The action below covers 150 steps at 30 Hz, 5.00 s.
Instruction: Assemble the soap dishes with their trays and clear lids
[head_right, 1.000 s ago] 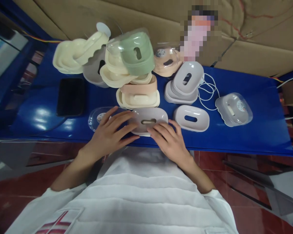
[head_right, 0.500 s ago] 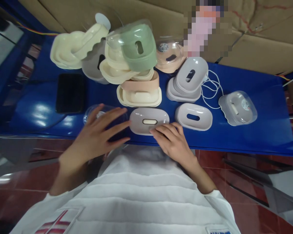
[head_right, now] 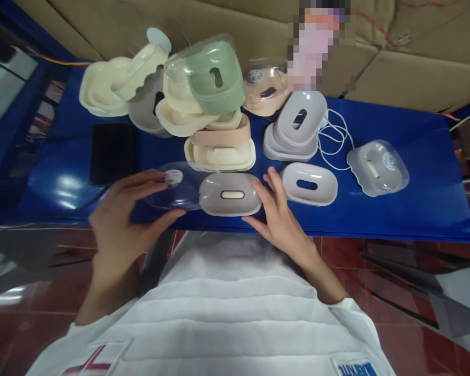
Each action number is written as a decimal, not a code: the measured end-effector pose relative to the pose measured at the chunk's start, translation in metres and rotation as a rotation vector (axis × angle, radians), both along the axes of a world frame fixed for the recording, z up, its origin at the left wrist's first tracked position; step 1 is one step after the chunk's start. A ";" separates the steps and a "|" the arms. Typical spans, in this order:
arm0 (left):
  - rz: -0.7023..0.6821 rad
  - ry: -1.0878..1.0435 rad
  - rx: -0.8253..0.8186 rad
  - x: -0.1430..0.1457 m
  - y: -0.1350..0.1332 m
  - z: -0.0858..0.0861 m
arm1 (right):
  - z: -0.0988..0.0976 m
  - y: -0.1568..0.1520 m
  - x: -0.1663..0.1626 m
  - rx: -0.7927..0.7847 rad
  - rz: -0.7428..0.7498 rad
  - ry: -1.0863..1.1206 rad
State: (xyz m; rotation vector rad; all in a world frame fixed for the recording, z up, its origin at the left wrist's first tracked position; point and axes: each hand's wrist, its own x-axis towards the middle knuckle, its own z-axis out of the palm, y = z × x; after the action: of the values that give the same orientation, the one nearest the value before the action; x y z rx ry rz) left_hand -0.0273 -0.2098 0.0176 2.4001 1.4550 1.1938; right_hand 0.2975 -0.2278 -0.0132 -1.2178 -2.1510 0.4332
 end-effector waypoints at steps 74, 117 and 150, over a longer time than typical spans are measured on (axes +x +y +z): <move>-0.534 0.004 -0.065 0.023 0.020 -0.029 | 0.007 -0.030 0.045 0.323 -0.125 -0.089; -0.569 0.221 0.034 0.032 0.022 -0.032 | 0.003 -0.018 0.058 0.292 -0.382 -0.075; -0.119 0.090 0.086 0.018 0.099 0.017 | 0.006 0.013 -0.009 0.102 0.180 -0.203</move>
State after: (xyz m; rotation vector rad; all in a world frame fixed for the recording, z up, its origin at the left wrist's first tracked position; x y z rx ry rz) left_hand -0.0089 -0.1108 0.0349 2.5886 1.2877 1.1583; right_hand 0.2885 -0.2151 -0.0074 -1.0547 -2.4357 0.2808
